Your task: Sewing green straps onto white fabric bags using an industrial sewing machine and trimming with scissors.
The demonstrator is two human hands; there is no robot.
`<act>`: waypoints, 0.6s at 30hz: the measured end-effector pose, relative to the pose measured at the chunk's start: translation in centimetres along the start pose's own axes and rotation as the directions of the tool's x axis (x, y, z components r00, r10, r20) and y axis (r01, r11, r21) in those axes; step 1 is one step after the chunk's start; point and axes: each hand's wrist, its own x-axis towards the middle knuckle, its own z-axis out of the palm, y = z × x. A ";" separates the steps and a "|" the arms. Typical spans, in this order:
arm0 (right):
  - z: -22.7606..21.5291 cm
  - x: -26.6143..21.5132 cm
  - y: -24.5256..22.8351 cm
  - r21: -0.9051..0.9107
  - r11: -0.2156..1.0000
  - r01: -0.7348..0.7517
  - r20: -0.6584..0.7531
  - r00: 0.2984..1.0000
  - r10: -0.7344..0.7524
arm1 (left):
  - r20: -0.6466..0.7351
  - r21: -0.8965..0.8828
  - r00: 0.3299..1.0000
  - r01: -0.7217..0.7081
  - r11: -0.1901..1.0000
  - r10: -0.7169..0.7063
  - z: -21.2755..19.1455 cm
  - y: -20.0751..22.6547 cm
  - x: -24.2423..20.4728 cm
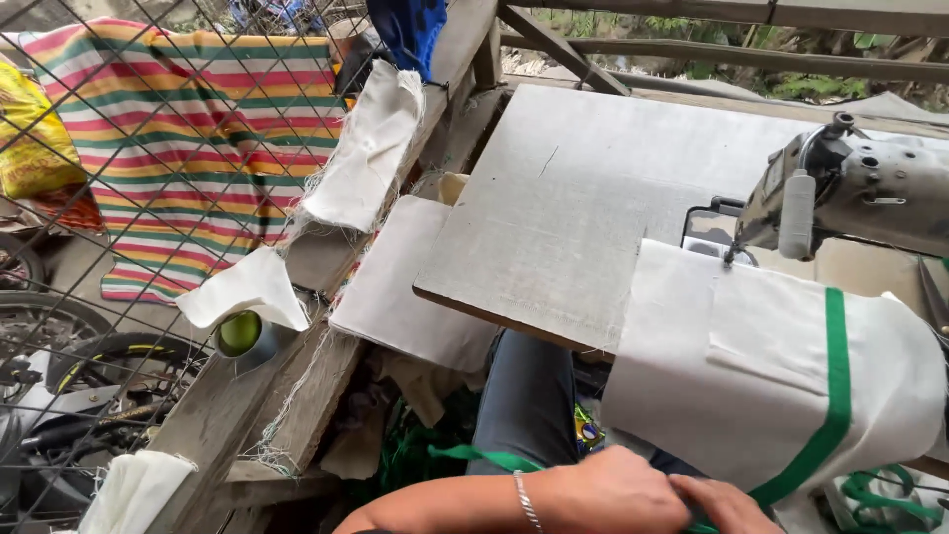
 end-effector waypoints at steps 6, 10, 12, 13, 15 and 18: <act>0.3 3.7 3.8 -0.395 0.872 -0.291 0.342 0.834 0.433 | 0.079 -0.136 0.996 0.037 0.990 -0.026 -5.2 -2.4 -4.1; -2.1 3.7 1.5 -0.429 0.863 -0.269 0.379 0.814 0.441 | -0.005 -0.370 0.996 0.083 0.925 -0.091 -6.9 -8.0 -10.4; -3.2 3.9 0.1 -0.439 0.860 -0.260 0.388 0.808 0.443 | 0.018 -0.406 0.983 0.174 0.897 -0.183 -7.5 -8.5 -11.5; -3.6 3.8 -0.5 -0.453 0.856 -0.250 0.401 0.800 0.446 | 0.027 -0.311 0.991 0.130 0.942 -0.128 -7.5 -8.3 -11.1; -3.0 3.2 -3.1 -0.465 0.851 -0.244 0.417 0.788 0.453 | 0.048 -0.216 0.996 0.079 0.973 -0.070 -7.1 -7.0 -9.2; -0.7 2.7 -7.6 0.161 0.879 0.448 0.133 0.873 -0.469 | 0.114 0.062 0.991 0.060 0.996 -0.066 -6.1 -4.9 -4.8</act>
